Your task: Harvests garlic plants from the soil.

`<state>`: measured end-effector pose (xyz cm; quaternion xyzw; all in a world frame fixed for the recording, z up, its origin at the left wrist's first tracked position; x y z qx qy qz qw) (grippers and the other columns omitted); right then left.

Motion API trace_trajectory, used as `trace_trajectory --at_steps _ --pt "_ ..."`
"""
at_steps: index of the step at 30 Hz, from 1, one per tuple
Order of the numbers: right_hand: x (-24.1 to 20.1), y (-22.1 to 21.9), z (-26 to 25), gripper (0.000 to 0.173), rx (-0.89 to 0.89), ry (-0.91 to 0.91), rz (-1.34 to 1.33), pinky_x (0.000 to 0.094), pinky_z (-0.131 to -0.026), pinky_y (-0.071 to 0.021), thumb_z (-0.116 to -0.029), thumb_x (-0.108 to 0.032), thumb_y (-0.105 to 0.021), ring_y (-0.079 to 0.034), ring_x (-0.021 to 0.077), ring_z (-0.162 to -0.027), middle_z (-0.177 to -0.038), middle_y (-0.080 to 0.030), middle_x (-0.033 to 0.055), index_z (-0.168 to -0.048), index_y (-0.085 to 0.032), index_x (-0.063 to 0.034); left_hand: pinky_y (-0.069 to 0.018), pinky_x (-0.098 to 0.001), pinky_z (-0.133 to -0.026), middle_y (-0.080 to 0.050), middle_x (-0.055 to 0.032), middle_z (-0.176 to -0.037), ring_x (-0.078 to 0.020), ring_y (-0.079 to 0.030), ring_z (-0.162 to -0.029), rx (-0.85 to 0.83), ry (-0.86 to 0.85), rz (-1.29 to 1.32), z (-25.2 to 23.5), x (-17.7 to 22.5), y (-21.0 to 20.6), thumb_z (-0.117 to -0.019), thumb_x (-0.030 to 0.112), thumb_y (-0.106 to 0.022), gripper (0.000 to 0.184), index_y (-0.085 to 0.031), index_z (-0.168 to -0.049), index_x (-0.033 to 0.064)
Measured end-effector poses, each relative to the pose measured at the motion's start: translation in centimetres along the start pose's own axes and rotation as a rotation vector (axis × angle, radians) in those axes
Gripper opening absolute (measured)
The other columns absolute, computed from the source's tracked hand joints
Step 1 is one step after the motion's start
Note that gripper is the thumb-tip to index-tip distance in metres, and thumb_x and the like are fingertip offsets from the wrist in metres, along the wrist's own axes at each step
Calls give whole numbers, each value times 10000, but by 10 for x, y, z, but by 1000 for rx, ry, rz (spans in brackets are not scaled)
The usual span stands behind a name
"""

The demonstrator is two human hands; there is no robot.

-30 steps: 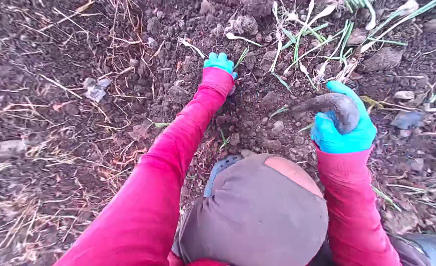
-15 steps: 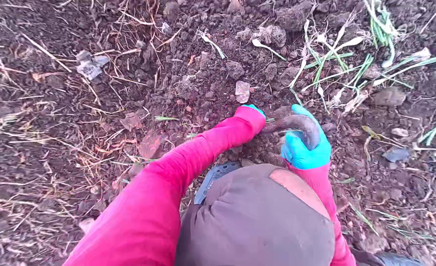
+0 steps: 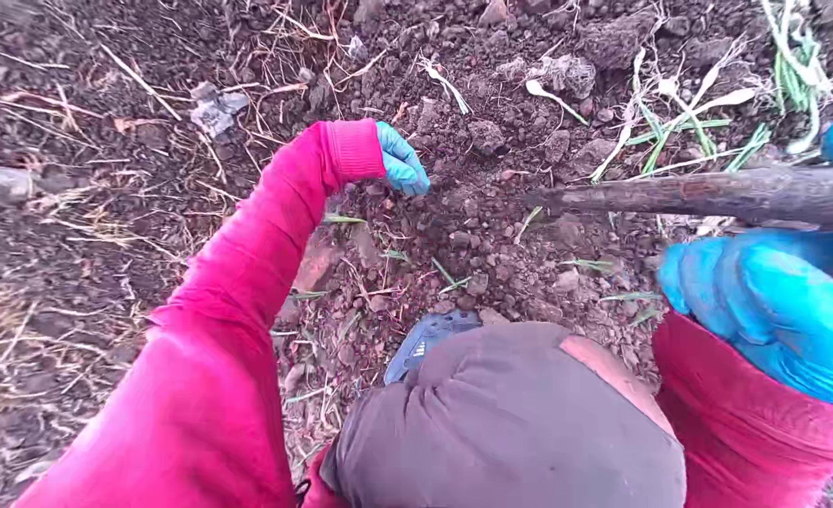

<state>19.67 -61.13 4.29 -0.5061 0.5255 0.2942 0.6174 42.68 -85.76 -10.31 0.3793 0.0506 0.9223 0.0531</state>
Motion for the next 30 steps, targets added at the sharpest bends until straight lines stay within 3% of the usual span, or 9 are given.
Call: trace_trajectory --at_steps 2,6,13,17,19,22,25,27,30 --pt "17 -39 -38 521 90 -28 115 242 -396 -462 -920 -167 -688 -484 53 -449 -717 -614 -66 -1414 -525 -141 -556 -444 -937 -751 -58 -1150 -176 -709 -1043 380 111 -268 -21 8 69 -1048 250 -578 257 -738 -1245 206" --pt "109 -69 -31 552 180 -357 296 254 -473 -500 -911 34 -538 -541 59 -555 -1236 -666 46 -1457 -505 -39 -402 -750 -1051 -547 -275 -1461 -513 -469 -1389 320 349 -733 -136 6 87 -1009 238 -623 401 -637 -1394 127" --pt "-1 -43 -62 155 259 -16 -76 301 -411 -455 -937 -101 -645 -433 102 -398 -501 -420 -63 -830 -543 -148 -631 -307 -805 -772 -57 -1001 -107 -743 -853 789 -64 328 2 -28 16 -1018 170 -623 253 -706 -1215 34" --pt "86 -50 -47 485 252 -126 205 236 -465 -493 -905 -1 -570 -528 58 -538 -988 -685 27 -1388 -541 -37 -566 -329 -966 -754 -34 -1139 -109 -698 -1076 763 -174 135 15 43 -3 -944 149 -707 143 -759 -1039 55" --pt "107 -51 -27 531 281 -226 240 241 -416 -462 -897 28 -549 -492 53 -500 -1194 -676 46 -1422 -534 -49 -273 -519 -1246 -429 5 -1634 -241 -306 -1549 482 -14 -337 -45 55 -46 -952 272 -679 233 -802 -1090 131" --pt "51 -45 -26 372 406 -217 204 238 -393 -466 -831 -54 -643 -488 52 -416 -643 -601 -84 -1192 -580 -121 -60 -689 -1257 65 -74 -1757 -408 92 -1599 293 80 -768 -94 24 -111 -938 288 -679 296 -778 -1188 162" --pt "7 -34 -31 356 315 -167 279 268 -395 -467 -866 -115 -650 -465 83 -409 -592 -525 -71 -1216 -595 -138 -180 -684 -1231 -205 -30 -1735 -402 -107 -1592 389 42 -573 -68 33 -92 -924 253 -721 290 -783 -1206 264" --pt "23 -32 -28 489 296 -74 349 224 -455 -485 -885 -35 -624 -526 47 -542 -1016 -676 -24 -1368 -569 -91 -475 -596 -1024 -631 -111 -1402 -400 -529 -1334 703 -68 -470 -66 80 -41 -958 197 -669 241 -799 -1157 238" --pt "65 -36 -15 569 340 -145 475 209 -561 -530 -854 61 -611 -604 37 -691 -1308 -650 64 -1416 -536 10 -481 -566 -1032 -611 -141 -1410 -382 -527 -1338 546 45 -651 -146 132 -11 -990 271 -636 368 -691 -1329 139"
Point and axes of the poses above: each hand's wrist, its own z-axis away from the middle knuckle, its own y-axis out of the back of the hand, x = y × z, the point moved 9 cm from there along -z, towards the middle knuckle
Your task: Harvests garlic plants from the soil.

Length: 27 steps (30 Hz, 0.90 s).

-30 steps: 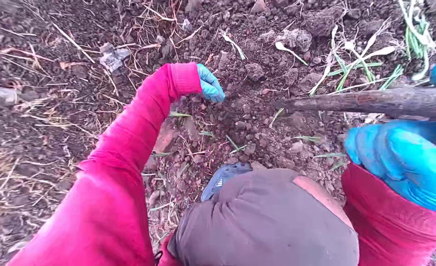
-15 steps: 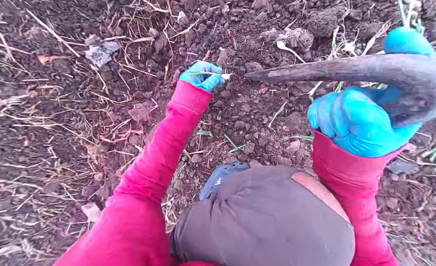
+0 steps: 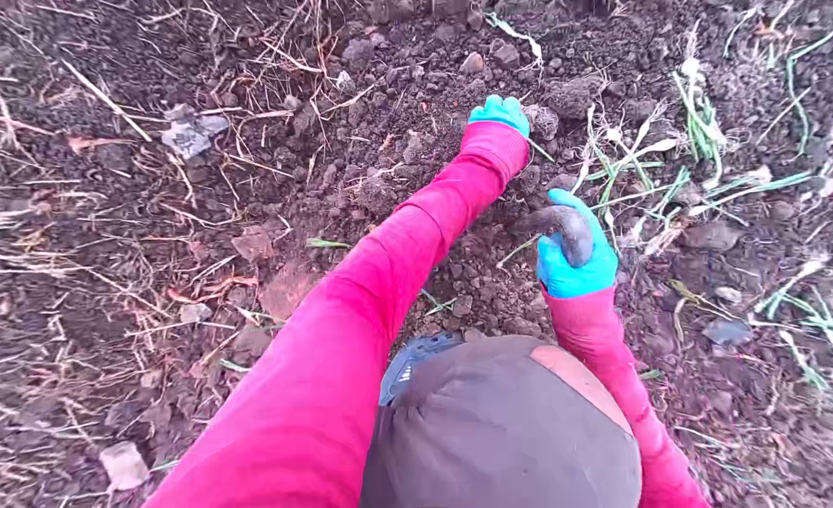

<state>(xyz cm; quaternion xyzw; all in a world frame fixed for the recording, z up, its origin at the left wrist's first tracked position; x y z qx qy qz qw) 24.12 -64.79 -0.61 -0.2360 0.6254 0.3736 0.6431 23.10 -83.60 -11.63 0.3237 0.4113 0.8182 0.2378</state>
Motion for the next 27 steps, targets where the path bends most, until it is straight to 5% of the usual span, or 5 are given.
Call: trace_trajectory --at_steps 10,13,17,19,27 --pt "-77 -16 -50 279 -197 99 -364 309 -490 -538 -886 -70 -689 -566 97 -533 -674 -588 -68 -1127 -564 -135 -593 -456 -904 -765 -101 -1024 -200 -740 -908 -18 516 843 134 -206 -30 -1012 304 -653 273 -740 -1158 91" --pt "-2 -105 -44 478 -309 -38 -183 273 -473 -505 -911 5 -569 -546 86 -553 -1076 -684 65 -1386 -564 -49 -558 -456 -1003 -757 -61 -1172 -178 -714 -1089 35 460 760 156 -196 2 -968 248 -713 250 -757 -1172 111" --pt "28 -135 -9 450 -444 -139 24 312 -835 -597 -917 57 -552 -691 124 -1002 -1376 -636 107 -1363 -594 14 -166 -599 -1265 -69 38 -1758 -320 -41 -1614 -172 212 0 116 -144 -68 -917 333 -699 406 -727 -1287 168" --pt "3 -105 -1 491 -368 -85 -138 233 -589 -543 -896 26 -580 -625 41 -701 -1179 -722 42 -1386 -567 1 -131 -651 -1258 19 -6 -1762 -389 19 -1606 -216 142 -133 128 -134 -102 -855 304 -769 390 -762 -1220 168" --pt "-129 57 -52 545 -298 -79 202 176 -498 -489 -902 -161 -677 -542 -10 -578 -974 -701 -91 -1437 -572 -177 -493 -599 -1015 -634 -121 -1394 -375 -557 -1320 104 22 270 26 -54 38 -994 350 -636 366 -725 -1288 150"
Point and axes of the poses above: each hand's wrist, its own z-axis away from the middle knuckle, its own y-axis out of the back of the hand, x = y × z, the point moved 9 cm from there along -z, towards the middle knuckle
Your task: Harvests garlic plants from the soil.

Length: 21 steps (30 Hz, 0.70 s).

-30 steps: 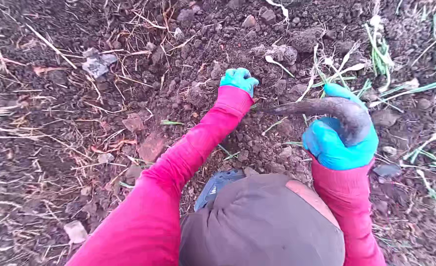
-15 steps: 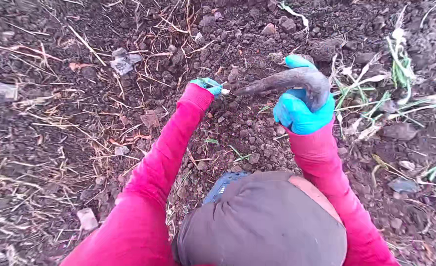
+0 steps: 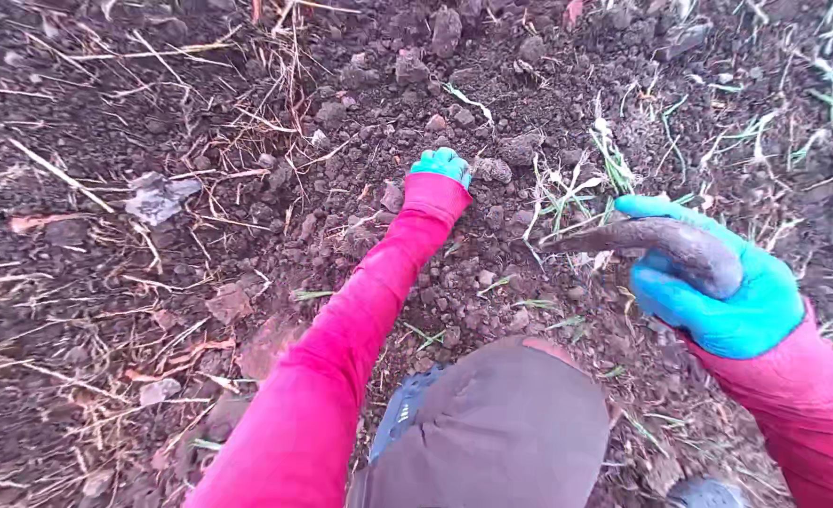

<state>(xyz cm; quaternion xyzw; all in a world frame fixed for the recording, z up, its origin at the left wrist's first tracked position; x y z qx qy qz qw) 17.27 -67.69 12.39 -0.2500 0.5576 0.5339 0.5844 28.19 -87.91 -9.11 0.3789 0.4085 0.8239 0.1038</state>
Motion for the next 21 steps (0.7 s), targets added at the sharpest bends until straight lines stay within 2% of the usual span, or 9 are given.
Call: trace_trajectory --at_steps 2,5,8,11,13,14,16,18,21 --pt "-9 46 29 586 79 -97 155 181 -555 -522 -882 -137 -662 -582 1 -639 -1050 -709 -67 -1456 -547 -152 -489 -648 -1015 -584 -186 -1437 -428 -508 -1364 -161 72 -61 -47 28 -41 -922 477 -717 563 -651 -1390 171" --pt "-7 123 99 596 233 -189 314 192 -545 -504 -869 -147 -650 -581 9 -652 -1197 -698 -9 -1455 -546 -126 -472 -666 -1029 -610 -206 -1401 -444 -513 -1358 -200 51 -146 -60 35 -64 -953 456 -693 462 -712 -1277 127" --pt "12 197 192 535 446 -339 315 163 -513 -464 -858 -99 -594 -537 -13 -600 -1121 -696 9 -1390 -564 -60 -449 -647 -1084 -599 -281 -1373 -458 -535 -1336 69 332 0 -11 -22 0 -1026 388 -580 488 -655 -1307 -4" --pt "44 250 277 536 663 -565 327 191 -620 -482 -847 -16 -537 -538 19 -678 -1147 -645 102 -1382 -511 23 -418 -591 -1138 -403 -245 -1587 -430 -409 -1459 309 657 -1 27 -52 55 -978 529 -593 740 -422 -1569 119" --pt "69 275 313 531 783 -627 313 279 -666 -497 -881 57 -548 -536 92 -711 -1095 -640 159 -1409 -500 27 -449 -622 -1089 -439 -250 -1556 -465 -464 -1397 241 347 -23 5 23 35 -950 409 -696 687 -483 -1529 109" --pt "82 285 323 522 811 -648 307 261 -567 -463 -896 45 -571 -493 71 -614 -978 -642 113 -1411 -527 -28 -455 -667 -1061 -442 -239 -1563 -482 -486 -1373 124 157 -23 -10 75 6 -931 380 -733 675 -508 -1516 129" --pt "107 289 333 517 810 -601 237 231 -442 -410 -885 -49 -602 -439 40 -497 -887 -645 27 -1397 -574 -116 -466 -716 -1012 -240 -191 -1694 -506 -460 -1390 -163 -35 -109 -28 170 -72 -820 492 -832 962 -348 -1620 266" --pt "126 287 332 497 764 -564 160 235 -459 -422 -894 -134 -617 -454 36 -515 -912 -661 0 -1390 -587 -149 -462 -745 -986 17 -136 -1749 -551 -395 -1416 -381 -76 -275 -23 237 -148 -665 584 -915 1247 -172 -1652 414" --pt "158 296 307 512 693 -498 3 219 -431 -407 -885 -138 -602 -454 29 -492 -922 -685 -19 -1397 -595 -157 -489 -726 -966 -151 -195 -1719 -569 -418 -1381 -580 -314 -499 -5 288 -219 -684 357 -943 1024 -442 -1576 311"
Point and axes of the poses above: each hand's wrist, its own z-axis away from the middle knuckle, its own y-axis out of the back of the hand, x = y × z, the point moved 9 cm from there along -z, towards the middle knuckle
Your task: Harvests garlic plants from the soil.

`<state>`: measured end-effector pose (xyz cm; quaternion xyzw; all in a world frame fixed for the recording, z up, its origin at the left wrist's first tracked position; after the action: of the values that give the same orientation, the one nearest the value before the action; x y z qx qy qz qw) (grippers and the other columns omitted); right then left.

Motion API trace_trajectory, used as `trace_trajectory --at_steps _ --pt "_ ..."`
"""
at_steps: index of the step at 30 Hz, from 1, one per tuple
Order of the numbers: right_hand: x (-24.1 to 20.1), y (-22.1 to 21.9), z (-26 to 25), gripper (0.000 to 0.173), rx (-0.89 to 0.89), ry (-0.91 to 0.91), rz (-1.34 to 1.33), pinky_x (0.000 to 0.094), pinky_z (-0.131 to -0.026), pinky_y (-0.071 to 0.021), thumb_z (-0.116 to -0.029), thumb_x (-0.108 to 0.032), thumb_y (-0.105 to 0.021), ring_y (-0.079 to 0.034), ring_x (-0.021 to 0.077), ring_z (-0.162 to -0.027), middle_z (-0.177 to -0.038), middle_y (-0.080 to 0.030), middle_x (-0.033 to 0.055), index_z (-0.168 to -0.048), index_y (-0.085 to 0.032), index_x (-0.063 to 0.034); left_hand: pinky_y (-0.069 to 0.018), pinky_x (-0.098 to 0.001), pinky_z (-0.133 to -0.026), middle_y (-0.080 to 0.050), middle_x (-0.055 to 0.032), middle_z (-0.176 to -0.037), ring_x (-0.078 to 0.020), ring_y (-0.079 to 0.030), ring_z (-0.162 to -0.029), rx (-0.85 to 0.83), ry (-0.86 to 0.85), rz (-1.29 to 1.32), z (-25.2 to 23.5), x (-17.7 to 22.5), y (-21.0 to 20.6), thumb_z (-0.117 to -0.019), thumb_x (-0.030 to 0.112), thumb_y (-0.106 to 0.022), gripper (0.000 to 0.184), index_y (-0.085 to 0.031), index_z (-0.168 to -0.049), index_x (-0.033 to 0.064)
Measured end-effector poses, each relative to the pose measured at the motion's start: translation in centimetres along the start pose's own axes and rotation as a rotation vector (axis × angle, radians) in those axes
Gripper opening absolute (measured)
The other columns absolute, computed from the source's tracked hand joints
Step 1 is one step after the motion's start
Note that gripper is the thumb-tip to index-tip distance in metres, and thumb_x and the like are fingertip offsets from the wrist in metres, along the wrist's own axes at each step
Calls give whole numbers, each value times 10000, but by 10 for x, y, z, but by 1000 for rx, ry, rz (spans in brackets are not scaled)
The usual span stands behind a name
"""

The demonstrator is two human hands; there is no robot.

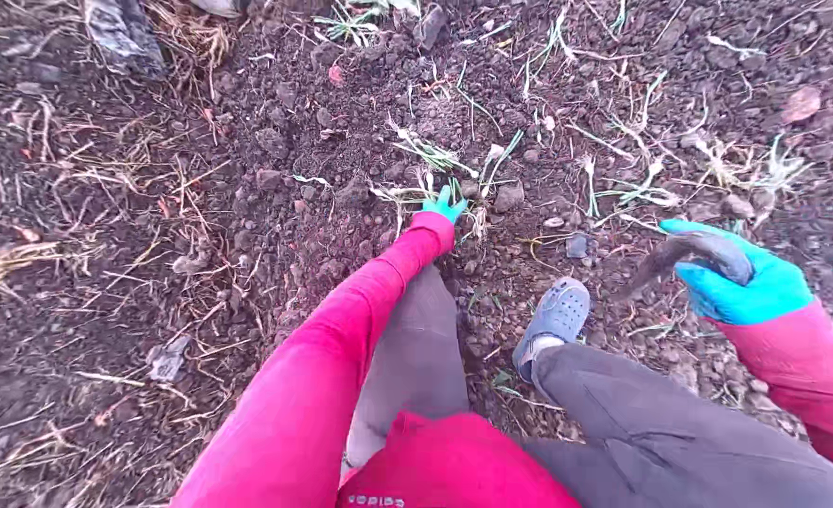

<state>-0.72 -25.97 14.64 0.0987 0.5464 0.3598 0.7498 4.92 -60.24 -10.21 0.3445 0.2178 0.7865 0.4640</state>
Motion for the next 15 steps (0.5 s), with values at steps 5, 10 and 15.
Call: trace_trajectory --at_steps 5,10,15 --pt "14 -14 -73 515 -27 171 -260 202 -497 -485 -885 -161 -636 -555 8 -584 -1122 -712 -34 -1398 -590 -153 -443 -552 -1135 -618 -252 -1353 -382 -561 -1332 13 -80 40 -56 -6 78 -930 164 -744 363 -679 -1240 -12" --pt "30 -16 -136 612 13 373 -385 181 -659 -555 -899 -121 -643 -635 -1 -804 -1274 -667 23 -1486 -483 -59 -447 -622 -1075 -183 -139 -1720 -443 -353 -1474 514 228 -89 -79 36 213 -821 332 -810 841 -440 -1576 303" --pt "69 -28 -172 645 27 369 -445 245 -867 -569 -890 -142 -664 -661 36 -1010 -1344 -643 69 -1503 -473 -73 -69 -676 -1257 -242 -3 -1725 -384 -103 -1603 -292 -532 -586 -68 112 -13 -946 210 -736 489 -638 -1425 234"
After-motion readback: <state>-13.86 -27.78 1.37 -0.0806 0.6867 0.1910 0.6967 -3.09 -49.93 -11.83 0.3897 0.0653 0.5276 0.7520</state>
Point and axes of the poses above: each hand's wrist, its own z-axis away from the middle knuckle, its own y-axis out of the back of the hand, x = y × z, the point moved 9 cm from there along -z, towards the middle knuckle
